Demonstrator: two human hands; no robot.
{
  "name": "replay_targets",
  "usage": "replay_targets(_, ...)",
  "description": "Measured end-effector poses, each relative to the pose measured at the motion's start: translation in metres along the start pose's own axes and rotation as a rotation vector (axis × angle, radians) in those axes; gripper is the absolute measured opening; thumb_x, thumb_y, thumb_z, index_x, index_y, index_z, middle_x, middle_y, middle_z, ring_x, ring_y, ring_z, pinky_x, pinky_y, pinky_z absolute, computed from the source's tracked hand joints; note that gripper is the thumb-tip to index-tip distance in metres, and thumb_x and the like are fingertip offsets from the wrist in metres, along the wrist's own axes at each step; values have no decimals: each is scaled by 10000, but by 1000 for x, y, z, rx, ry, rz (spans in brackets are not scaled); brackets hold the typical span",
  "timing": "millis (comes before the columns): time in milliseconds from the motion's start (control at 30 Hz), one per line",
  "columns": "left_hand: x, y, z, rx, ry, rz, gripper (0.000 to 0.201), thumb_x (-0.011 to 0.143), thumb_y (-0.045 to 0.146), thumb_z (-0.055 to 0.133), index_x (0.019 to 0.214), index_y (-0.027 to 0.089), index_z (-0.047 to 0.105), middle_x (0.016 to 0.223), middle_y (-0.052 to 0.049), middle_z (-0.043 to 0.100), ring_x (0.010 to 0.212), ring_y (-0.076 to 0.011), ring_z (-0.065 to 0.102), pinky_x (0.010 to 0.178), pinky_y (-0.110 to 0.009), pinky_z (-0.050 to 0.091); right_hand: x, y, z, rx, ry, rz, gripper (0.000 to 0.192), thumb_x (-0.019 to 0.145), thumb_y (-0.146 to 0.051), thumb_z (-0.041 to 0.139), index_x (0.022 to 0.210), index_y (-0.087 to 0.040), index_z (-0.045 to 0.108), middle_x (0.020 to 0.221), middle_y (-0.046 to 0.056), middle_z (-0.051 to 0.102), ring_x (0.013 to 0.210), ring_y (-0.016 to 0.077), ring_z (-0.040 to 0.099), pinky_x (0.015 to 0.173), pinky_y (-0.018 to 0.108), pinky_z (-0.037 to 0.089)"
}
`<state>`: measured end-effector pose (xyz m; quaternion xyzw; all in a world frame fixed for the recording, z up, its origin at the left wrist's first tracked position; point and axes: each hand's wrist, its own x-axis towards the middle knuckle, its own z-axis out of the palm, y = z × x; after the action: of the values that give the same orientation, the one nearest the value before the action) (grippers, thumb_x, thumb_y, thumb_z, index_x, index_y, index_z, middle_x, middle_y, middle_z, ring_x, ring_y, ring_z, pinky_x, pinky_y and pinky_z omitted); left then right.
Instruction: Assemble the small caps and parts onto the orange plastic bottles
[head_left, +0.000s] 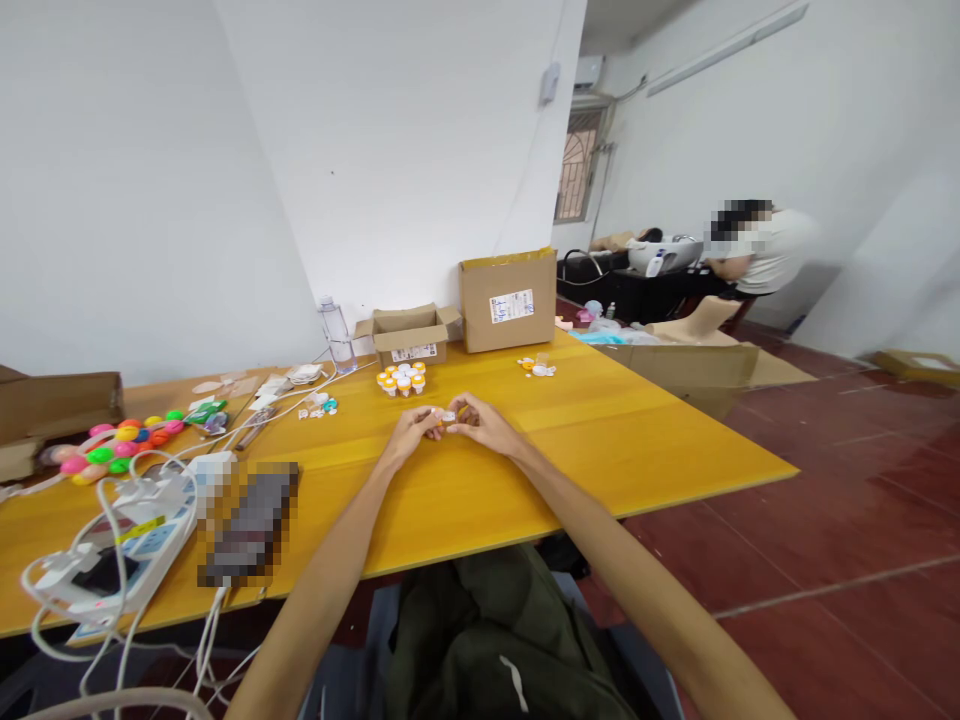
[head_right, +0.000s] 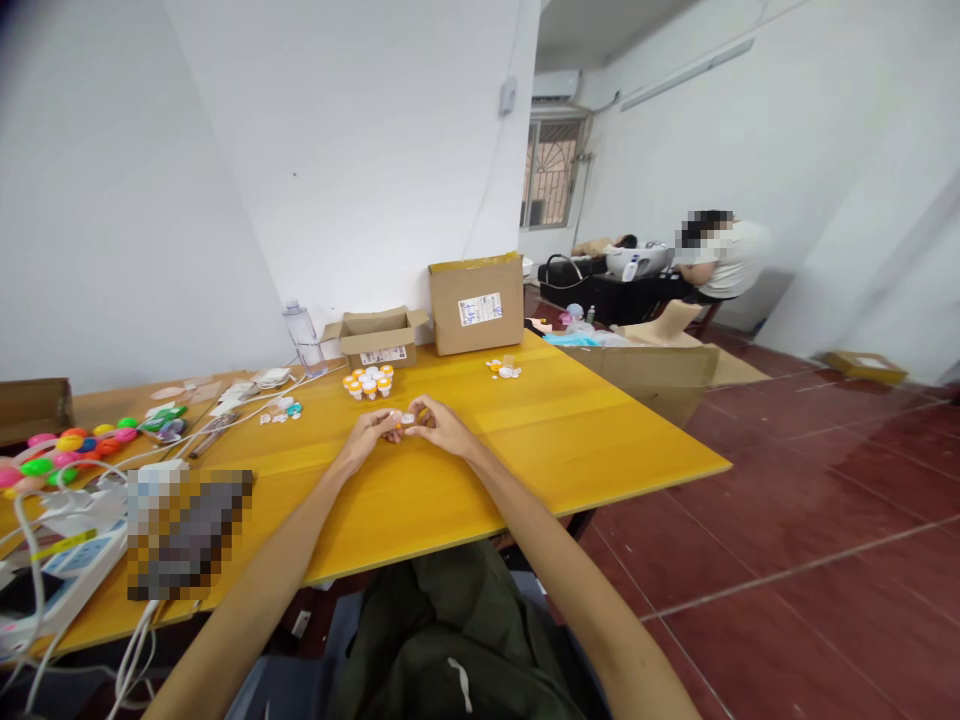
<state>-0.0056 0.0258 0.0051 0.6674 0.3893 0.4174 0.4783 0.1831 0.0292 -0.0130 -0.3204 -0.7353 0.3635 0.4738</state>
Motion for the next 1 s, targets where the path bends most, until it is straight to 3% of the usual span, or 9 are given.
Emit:
replay_targets(200, 0, 0, 0, 9, 5, -3, 378, 764, 552, 686, 769, 175, 694, 639, -11, 663, 580, -136, 605, 601, -255, 461, 0, 3, 2, 16, -38, 40, 309, 819, -510, 659, 894, -217, 593, 830, 12, 666, 751, 167, 619, 700, 306, 509)
replay_targets(567, 0, -2, -1, -3, 2, -10, 398, 766, 567, 682, 778, 170, 697, 651, -20, 669, 583, -131, 606, 603, -254, 463, 0, -4, 0, -24, 2, 8, 271, 748, -401, 728, 885, -226, 573, 908, 6, 650, 752, 156, 609, 704, 297, 503)
replay_targets(1000, 0, 0, 0, 10, 8, -7, 393, 758, 560, 691, 801, 170, 709, 655, -17, 672, 582, -130, 612, 606, -251, 463, 0, -1, 0, -37, -12, 51, 398, 826, -601, 612, 823, -203, 630, 738, 8, 650, 664, 162, 592, 658, 303, 491)
